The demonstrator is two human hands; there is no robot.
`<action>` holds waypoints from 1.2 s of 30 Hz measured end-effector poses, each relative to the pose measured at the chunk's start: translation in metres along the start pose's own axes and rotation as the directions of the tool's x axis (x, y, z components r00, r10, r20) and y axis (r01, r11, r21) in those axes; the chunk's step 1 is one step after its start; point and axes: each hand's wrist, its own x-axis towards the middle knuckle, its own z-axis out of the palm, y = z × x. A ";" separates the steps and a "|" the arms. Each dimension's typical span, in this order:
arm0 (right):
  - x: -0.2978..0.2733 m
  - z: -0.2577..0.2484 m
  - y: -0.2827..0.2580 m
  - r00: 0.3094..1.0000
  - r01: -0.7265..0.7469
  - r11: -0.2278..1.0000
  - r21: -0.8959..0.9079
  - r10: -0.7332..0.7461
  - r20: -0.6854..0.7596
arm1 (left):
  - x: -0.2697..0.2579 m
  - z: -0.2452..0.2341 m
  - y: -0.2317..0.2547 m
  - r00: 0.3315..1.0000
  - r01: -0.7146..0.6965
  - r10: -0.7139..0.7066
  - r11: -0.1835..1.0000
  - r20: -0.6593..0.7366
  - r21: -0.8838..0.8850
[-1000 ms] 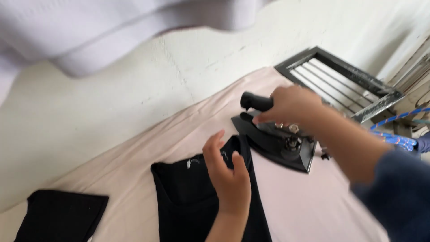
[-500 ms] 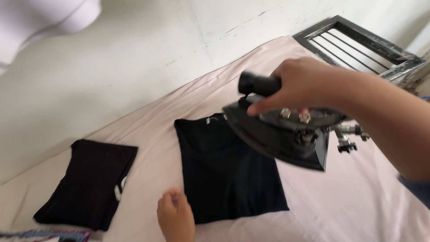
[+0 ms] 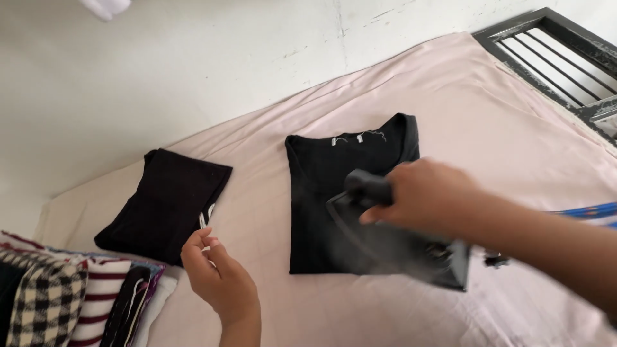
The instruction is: Ironing and folding black clothes on a padded surface.
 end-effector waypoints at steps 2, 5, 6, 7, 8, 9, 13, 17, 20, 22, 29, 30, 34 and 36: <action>0.011 0.004 0.036 0.998 -0.023 0.999 -0.038 0.025 0.052 | -0.002 -0.010 0.000 0.999 0.031 -0.031 1.000 -0.007 -0.004; 0.010 0.011 0.089 0.991 -0.031 0.997 -0.071 0.040 0.126 | -0.010 -0.020 -0.006 0.996 0.088 -0.088 0.996 0.006 -0.015; 0.007 0.013 0.107 0.989 -0.011 0.998 -0.067 0.021 0.147 | -0.014 -0.022 -0.009 0.993 0.115 -0.114 0.993 0.020 -0.020; 0.002 0.020 0.123 0.988 -0.019 0.998 -0.068 0.029 0.152 | -0.016 -0.019 -0.011 0.992 0.120 -0.120 0.993 0.028 -0.021; -0.002 0.024 0.139 0.983 -0.016 0.997 -0.082 0.030 0.181 | -0.016 -0.014 -0.011 0.988 0.144 -0.145 0.989 0.056 0.025; -0.005 0.029 0.156 0.977 -0.012 0.995 -0.095 0.032 0.210 | -0.016 -0.008 -0.012 0.982 0.165 -0.171 0.984 0.082 0.071; -0.033 0.022 0.140 0.952 -0.026 0.988 -0.150 0.071 0.299 | -0.005 0.065 -0.003 0.956 -0.152 0.136 0.987 0.261 0.044; -0.037 0.020 0.133 0.957 -0.050 0.983 -0.176 0.098 0.274 | 0.011 0.174 0.068 0.712 -0.277 0.241 0.959 0.660 -0.052; -0.039 0.017 0.130 0.963 -0.075 0.982 -0.171 0.116 0.244 | 0.015 0.279 0.091 0.599 -0.455 0.396 0.883 0.697 -0.111; -0.039 0.014 0.135 0.962 -0.095 0.980 -0.173 0.135 0.236 | 0.017 0.329 0.106 0.584 -0.511 0.447 0.851 0.678 -0.121; -0.004 -0.013 0.154 0.942 -0.335 0.940 0.062 0.337 -0.015 | 0.052 0.402 0.094 0.262 -0.470 0.156 0.883 0.952 -0.016; 0.005 -0.017 0.152 0.920 -0.384 0.920 0.078 0.388 -0.057 | 0.059 0.402 0.086 0.259 -0.374 0.124 0.927 0.958 -0.019; 0.050 -0.004 0.183 0.871 -0.276 0.961 0.028 0.263 -0.414 | 0.091 0.309 0.063 0.566 -0.354 0.158 0.933 0.809 0.066; 0.046 0.003 0.176 0.613 0.037 0.994 -0.104 -0.105 -0.783 | 0.102 0.248 0.012 0.842 -0.263 0.143 0.951 0.520 0.165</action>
